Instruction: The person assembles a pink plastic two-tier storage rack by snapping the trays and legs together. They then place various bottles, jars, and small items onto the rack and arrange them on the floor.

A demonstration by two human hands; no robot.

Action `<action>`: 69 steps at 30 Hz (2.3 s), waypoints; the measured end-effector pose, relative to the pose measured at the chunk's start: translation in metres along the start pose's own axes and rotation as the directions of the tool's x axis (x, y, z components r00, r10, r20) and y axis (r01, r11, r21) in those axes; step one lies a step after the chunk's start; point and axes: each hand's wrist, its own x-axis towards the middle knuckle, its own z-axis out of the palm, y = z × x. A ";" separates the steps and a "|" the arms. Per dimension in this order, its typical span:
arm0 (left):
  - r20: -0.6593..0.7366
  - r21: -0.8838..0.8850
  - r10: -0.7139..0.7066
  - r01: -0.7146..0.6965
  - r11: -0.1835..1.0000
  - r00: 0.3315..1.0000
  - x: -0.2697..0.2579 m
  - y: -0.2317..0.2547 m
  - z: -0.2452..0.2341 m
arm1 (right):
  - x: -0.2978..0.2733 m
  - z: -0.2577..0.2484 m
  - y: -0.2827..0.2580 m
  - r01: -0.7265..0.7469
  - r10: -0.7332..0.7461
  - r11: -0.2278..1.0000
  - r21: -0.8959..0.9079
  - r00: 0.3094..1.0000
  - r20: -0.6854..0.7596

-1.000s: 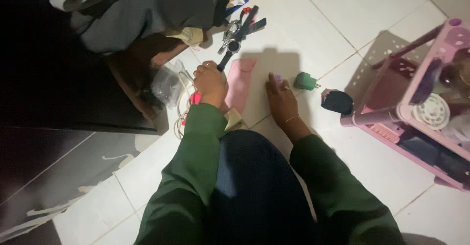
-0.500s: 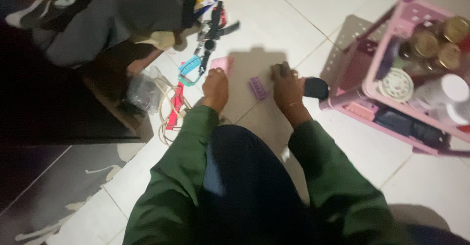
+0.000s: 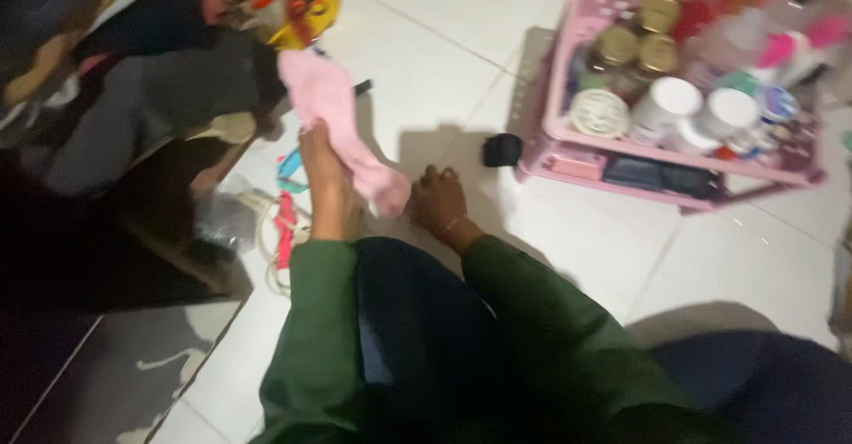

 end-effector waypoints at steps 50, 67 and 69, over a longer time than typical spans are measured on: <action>0.543 0.386 0.067 -0.320 0.865 0.837 -0.099 -0.141 0.277 | -0.057 -0.010 0.300 -0.105 0.419 0.725 0.680 0.852 -0.315; 0.317 0.945 -0.355 -0.323 0.046 0.879 -0.054 0.058 0.031 | -0.123 -0.053 0.176 -0.516 0.563 0.825 0.231 0.788 -0.249; 0.085 0.948 -0.444 -0.209 -0.239 0.892 -0.053 0.061 -0.002 | -0.112 -0.041 0.131 -0.280 0.332 0.925 0.255 0.924 -0.189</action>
